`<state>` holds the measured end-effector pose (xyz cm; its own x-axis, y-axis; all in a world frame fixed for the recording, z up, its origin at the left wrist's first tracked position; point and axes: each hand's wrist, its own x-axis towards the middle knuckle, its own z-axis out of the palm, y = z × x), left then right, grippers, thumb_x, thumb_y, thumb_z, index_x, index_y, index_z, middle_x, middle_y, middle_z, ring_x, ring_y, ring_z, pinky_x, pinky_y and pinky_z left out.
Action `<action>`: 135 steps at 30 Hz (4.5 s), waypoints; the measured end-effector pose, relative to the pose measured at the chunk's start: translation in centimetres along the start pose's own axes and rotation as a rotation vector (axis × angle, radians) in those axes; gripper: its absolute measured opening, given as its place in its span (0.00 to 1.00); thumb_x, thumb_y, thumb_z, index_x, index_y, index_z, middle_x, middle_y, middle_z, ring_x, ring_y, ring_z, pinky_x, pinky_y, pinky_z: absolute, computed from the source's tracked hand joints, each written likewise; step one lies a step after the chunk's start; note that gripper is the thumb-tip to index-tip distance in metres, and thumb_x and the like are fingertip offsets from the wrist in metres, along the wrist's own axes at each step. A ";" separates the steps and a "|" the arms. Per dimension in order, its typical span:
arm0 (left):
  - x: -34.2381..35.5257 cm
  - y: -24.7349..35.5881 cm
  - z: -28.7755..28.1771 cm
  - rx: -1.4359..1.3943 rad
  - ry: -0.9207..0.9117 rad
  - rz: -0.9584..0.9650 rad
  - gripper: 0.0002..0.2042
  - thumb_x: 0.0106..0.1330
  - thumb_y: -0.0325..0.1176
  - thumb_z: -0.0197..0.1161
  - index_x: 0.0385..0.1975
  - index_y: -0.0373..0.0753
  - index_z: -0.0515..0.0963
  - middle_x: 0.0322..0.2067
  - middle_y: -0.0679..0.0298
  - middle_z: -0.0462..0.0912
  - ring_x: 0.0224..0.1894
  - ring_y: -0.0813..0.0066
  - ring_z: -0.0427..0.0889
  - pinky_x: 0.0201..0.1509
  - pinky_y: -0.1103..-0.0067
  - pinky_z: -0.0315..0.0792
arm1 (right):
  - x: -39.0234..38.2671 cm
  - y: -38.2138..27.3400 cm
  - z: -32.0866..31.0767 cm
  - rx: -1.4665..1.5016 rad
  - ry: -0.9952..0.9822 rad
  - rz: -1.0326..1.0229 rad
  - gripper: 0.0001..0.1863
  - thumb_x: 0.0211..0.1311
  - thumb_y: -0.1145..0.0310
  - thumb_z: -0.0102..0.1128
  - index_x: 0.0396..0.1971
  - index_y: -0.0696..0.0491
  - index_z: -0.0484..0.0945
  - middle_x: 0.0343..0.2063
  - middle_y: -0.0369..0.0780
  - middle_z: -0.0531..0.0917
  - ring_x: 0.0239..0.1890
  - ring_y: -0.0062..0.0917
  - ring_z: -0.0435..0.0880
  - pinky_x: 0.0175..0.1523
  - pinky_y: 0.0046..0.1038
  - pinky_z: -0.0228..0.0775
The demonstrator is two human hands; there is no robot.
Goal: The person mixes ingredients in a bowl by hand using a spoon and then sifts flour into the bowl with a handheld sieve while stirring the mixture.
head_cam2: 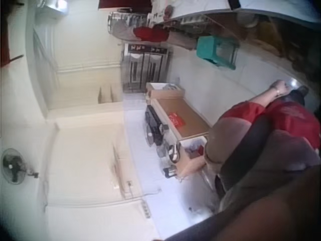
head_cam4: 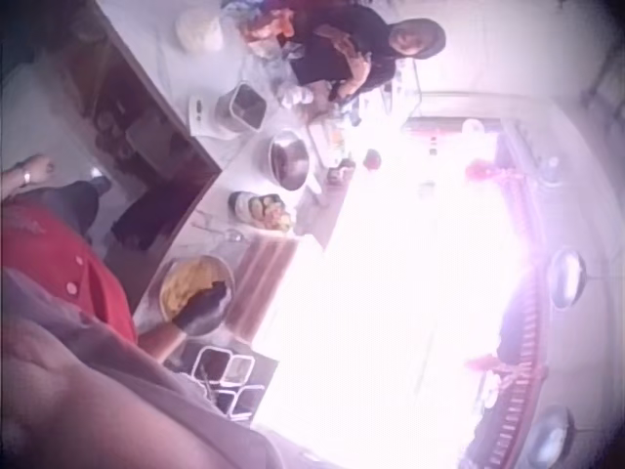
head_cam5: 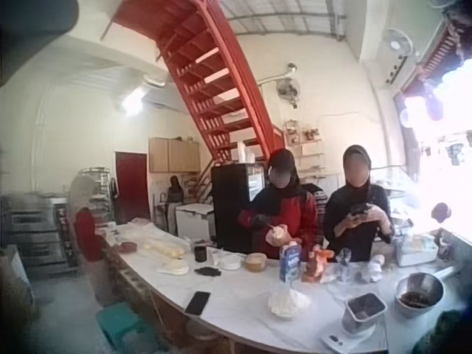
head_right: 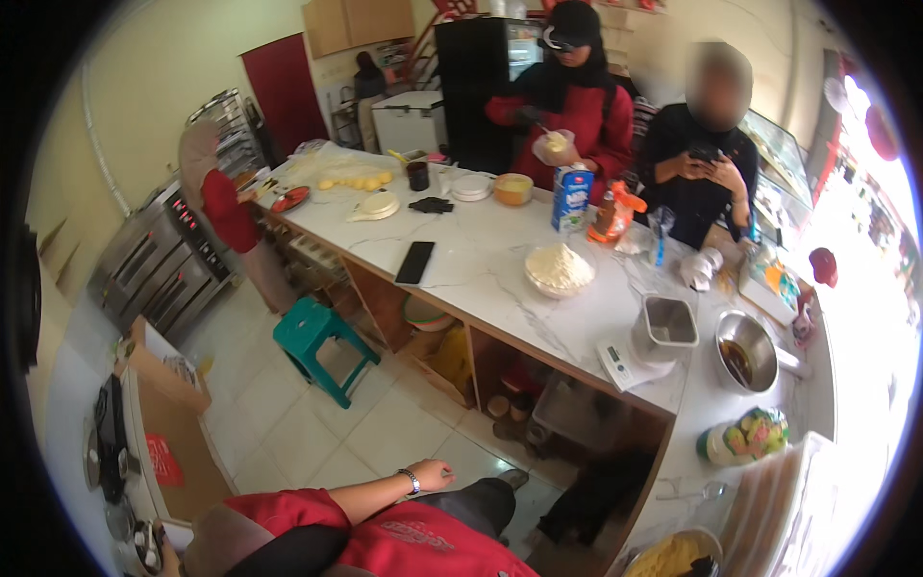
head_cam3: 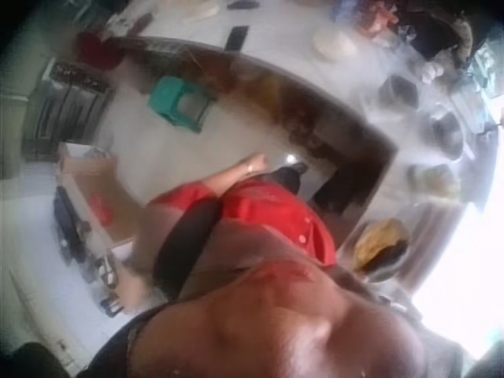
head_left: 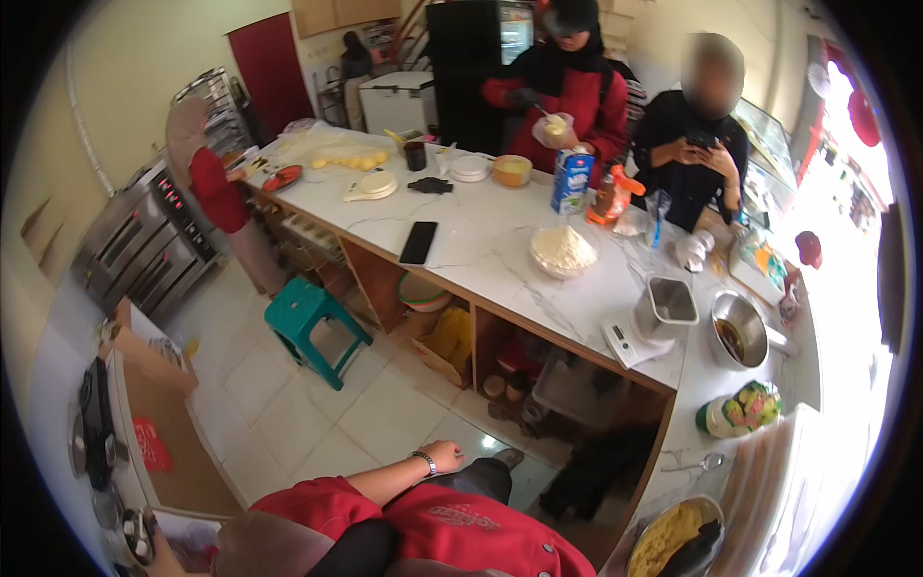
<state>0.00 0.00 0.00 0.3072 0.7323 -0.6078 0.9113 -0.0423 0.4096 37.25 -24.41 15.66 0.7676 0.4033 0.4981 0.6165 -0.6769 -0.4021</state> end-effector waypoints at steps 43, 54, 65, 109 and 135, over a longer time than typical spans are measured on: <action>0.4 36.7 2.0 -0.555 -1.474 0.445 0.30 0.59 0.23 0.53 0.61 0.43 0.49 0.40 0.61 0.74 0.41 0.69 0.76 0.44 0.66 0.74 | 8.3 -0.2 -1.1 0.136 -0.427 -0.368 0.08 0.47 0.76 0.50 0.31 0.55 0.70 0.22 0.43 0.77 0.25 0.39 0.77 0.30 0.34 0.69; 0.9 37.5 2.3 -0.413 -0.990 0.744 0.24 0.61 0.29 0.54 0.57 0.36 0.57 0.33 0.61 0.77 0.31 0.74 0.79 0.35 0.74 0.76 | -2.4 0.5 -8.8 0.190 -0.526 -0.381 0.13 0.49 0.76 0.49 0.38 0.55 0.70 0.34 0.43 0.78 0.35 0.33 0.78 0.40 0.27 0.72; -3.7 31.6 3.9 -0.763 -1.076 0.638 0.22 0.62 0.26 0.50 0.57 0.36 0.57 0.35 0.62 0.75 0.32 0.75 0.77 0.37 0.73 0.77 | 4.0 3.3 -2.4 0.110 -0.051 -0.107 0.08 0.51 0.75 0.49 0.33 0.57 0.70 0.23 0.43 0.75 0.27 0.37 0.77 0.31 0.32 0.70; -4.9 30.8 5.2 -0.873 -1.103 0.676 0.23 0.66 0.29 0.36 0.61 0.42 0.42 0.35 0.51 0.76 0.29 0.60 0.81 0.31 0.68 0.79 | 2.7 3.7 -8.6 -0.876 -0.606 -0.419 0.05 0.42 0.73 0.53 0.19 0.53 0.78 0.17 0.41 0.77 0.23 0.29 0.79 0.24 0.30 0.69; -5.5 30.9 5.3 -0.828 -1.219 0.621 0.27 0.66 0.28 0.39 0.62 0.42 0.36 0.30 0.52 0.76 0.30 0.59 0.81 0.35 0.71 0.78 | -3.2 3.2 -5.7 -0.928 -0.334 -0.665 0.03 0.45 0.72 0.49 0.16 0.51 0.70 0.11 0.36 0.69 0.11 0.23 0.70 0.13 0.29 0.59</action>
<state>27.94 -8.92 12.41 0.9519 -0.2298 -0.2028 0.2987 0.5477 0.7815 35.74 -31.37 17.18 0.4376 0.8913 0.1187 0.6544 -0.4063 0.6377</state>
